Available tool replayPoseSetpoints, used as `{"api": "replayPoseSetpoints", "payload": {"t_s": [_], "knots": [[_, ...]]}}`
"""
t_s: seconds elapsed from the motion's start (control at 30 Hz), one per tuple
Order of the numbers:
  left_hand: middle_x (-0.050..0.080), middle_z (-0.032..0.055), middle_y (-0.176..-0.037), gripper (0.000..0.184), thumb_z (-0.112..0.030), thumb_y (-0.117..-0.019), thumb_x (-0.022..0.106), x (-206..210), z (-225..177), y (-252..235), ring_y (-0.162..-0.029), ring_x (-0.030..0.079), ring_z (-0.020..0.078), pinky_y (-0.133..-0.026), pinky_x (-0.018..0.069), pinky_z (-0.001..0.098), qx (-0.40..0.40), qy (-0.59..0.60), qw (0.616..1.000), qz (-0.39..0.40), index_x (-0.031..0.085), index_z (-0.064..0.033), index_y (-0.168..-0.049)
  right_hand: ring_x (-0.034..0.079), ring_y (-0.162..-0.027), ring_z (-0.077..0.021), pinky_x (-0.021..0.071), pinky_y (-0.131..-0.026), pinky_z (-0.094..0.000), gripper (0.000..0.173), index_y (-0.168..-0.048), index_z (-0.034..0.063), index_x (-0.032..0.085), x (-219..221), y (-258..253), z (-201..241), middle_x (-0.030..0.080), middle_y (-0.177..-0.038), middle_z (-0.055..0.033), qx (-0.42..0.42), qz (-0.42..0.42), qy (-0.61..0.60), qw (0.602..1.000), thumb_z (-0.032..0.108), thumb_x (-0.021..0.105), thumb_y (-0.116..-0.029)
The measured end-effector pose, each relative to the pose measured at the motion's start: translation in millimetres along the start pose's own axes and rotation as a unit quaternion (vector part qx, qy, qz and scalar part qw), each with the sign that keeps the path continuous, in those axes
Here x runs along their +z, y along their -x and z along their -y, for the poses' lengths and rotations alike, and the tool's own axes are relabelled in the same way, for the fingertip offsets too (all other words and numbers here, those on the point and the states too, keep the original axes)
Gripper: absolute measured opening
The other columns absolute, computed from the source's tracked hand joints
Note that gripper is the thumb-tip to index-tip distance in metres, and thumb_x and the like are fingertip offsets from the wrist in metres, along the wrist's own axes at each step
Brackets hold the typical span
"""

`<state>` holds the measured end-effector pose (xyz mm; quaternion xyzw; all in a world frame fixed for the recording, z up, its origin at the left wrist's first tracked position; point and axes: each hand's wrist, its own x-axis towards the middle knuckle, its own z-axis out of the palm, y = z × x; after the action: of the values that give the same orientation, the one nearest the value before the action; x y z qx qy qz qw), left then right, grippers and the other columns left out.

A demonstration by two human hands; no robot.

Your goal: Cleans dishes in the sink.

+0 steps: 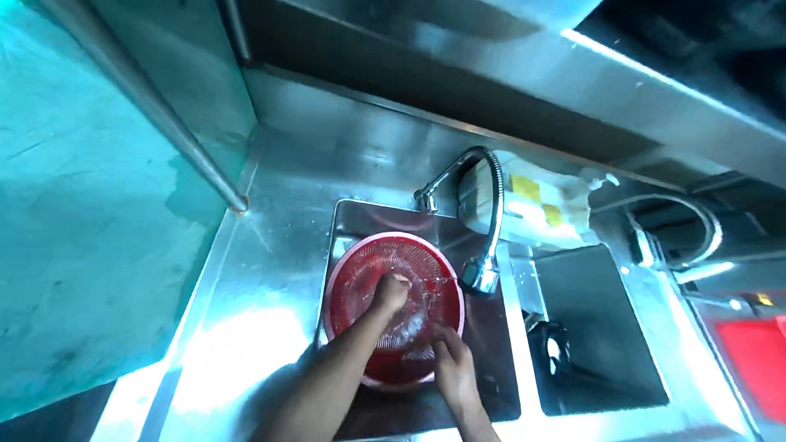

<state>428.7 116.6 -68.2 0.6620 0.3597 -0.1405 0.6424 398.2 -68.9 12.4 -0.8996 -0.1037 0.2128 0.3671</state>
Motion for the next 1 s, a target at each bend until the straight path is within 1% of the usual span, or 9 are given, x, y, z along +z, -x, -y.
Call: {"api": "replayPoseSetpoints", "payload": {"t_s": [0.1,0.2,0.33,0.43,0.57,0.67,0.83,0.9,1.0], "knots": [[0.068,0.0123,-0.129,0.042,-0.023,-0.1011,0.059,-51.1,-4.9,36.7,-0.122,0.063,0.0308,-0.105,0.0478,0.0565,0.145,-0.233,0.962,0.004,0.06,-0.0196,-0.143,0.063,-0.125,-0.0334,0.0466,-0.11,-0.056,0.033,-0.122,0.0058,0.074,-38.5,26.2,-76.6,0.067,-0.132,-0.016,0.011,0.003,0.216,0.976,0.024,0.061,-0.0976],[0.057,0.0129,-0.146,0.05,-0.033,-0.0983,0.065,-130.8,-3.4,40.7,-0.139,0.049,0.032,-0.117,0.0368,0.0565,0.293,-0.306,0.899,-0.11,0.059,-0.0118,-0.144,0.06,-0.128,-0.0377,0.0339,-0.119,-0.0606,0.045,-0.117,0.0065,0.076,-70.1,53.2,-152.5,0.07,-0.128,-0.0166,-0.002,0.012,0.325,0.946,0.042,0.053,-0.1014],[0.024,0.0197,-0.168,0.089,-0.07,-0.0993,0.035,-223.9,24.1,11.3,-0.157,0.013,0.0413,-0.124,0.0101,0.0655,0.171,-0.43,0.833,-0.302,0.032,-0.0041,-0.16,0.065,-0.123,-0.0278,0.0413,-0.113,-0.0565,0.058,-0.118,0.0201,0.077,-72.9,48.1,-155.5,0.074,-0.121,-0.0055,0.031,0.064,0.39,0.918,0.061,0.039,-0.1002],[0.014,0.0208,-0.17,0.1,-0.075,-0.0954,0.037,-163.9,30.6,10.3,-0.158,0.006,0.0391,-0.126,0.0072,0.0613,0.197,-0.455,0.831,-0.252,0.022,-0.0034,-0.163,0.068,-0.119,-0.0291,0.0427,-0.11,-0.0584,0.059,-0.116,0.0181,0.078,-74.8,42.2,-148.1,0.076,-0.118,-0.0078,0.036,0.079,0.394,0.915,0.06,0.039,-0.0996],[0.054,0.0073,-0.153,0.053,-0.043,-0.1044,0.055,-38.7,43.8,43.3,-0.146,0.044,0.0226,-0.126,0.0259,0.0509,0.346,-0.334,0.877,-0.012,0.057,-0.0112,-0.147,0.069,-0.114,-0.033,0.0473,-0.104,-0.0607,0.05,-0.115,0.0166,0.077,-78.5,44.0,-143.0,0.076,-0.115,-0.0108,0.068,0.1,0.381,0.917,0.054,0.048,-0.1004],[0.057,0.0051,-0.149,0.048,-0.044,-0.1038,0.053,-59.0,65.9,95.0,-0.146,0.044,0.0224,-0.126,0.0265,0.0513,0.372,-0.373,0.849,-0.048,0.066,-0.0119,-0.136,0.07,-0.112,-0.031,0.0462,-0.105,-0.0572,0.047,-0.115,0.0145,0.076,-79.1,41.3,-144.1,0.076,-0.112,-0.0105,0.057,0.097,0.38,0.918,0.05,0.05,-0.1014],[0.019,0.0166,-0.17,0.108,-0.087,-0.0801,0.049,-162.7,179.9,226.4,-0.158,0.01,0.0387,-0.125,0.0132,0.0656,0.29,-0.574,0.764,-0.049,0.039,-0.0146,-0.159,0.07,-0.11,-0.0331,0.0472,-0.103,-0.0577,0.05,-0.116,0.0135,0.076,-80.7,39.0,-143.8,0.076,-0.112,-0.0119,0.039,0.109,0.389,0.914,0.052,0.047,-0.1006],[0.025,0.0223,-0.167,0.107,-0.09,-0.0837,0.036,-156.9,213.1,256.1,-0.156,0.017,0.0437,-0.122,0.0175,0.0678,0.277,-0.601,0.748,-0.056,0.04,-0.0126,-0.158,0.07,-0.11,-0.0332,0.0476,-0.103,-0.058,0.051,-0.117,0.0141,0.075,-81.8,37.7,-144.8,0.076,-0.113,-0.0119,0.039,0.117,0.393,0.911,0.052,0.046,-0.1014],[0.031,0.0198,-0.166,0.099,-0.089,-0.0854,0.038,-96.5,189.0,238.6,-0.155,0.019,0.0444,-0.121,0.0164,0.0701,0.25,-0.591,0.765,-0.049,0.047,-0.0195,-0.155,0.071,-0.109,-0.0334,0.0489,-0.101,-0.0586,0.05,-0.116,0.0132,0.076,-81.3,36.7,-144.6,0.076,-0.111,-0.0127,0.03,0.118,0.393,0.911,0.051,0.046,-0.1008]]}}
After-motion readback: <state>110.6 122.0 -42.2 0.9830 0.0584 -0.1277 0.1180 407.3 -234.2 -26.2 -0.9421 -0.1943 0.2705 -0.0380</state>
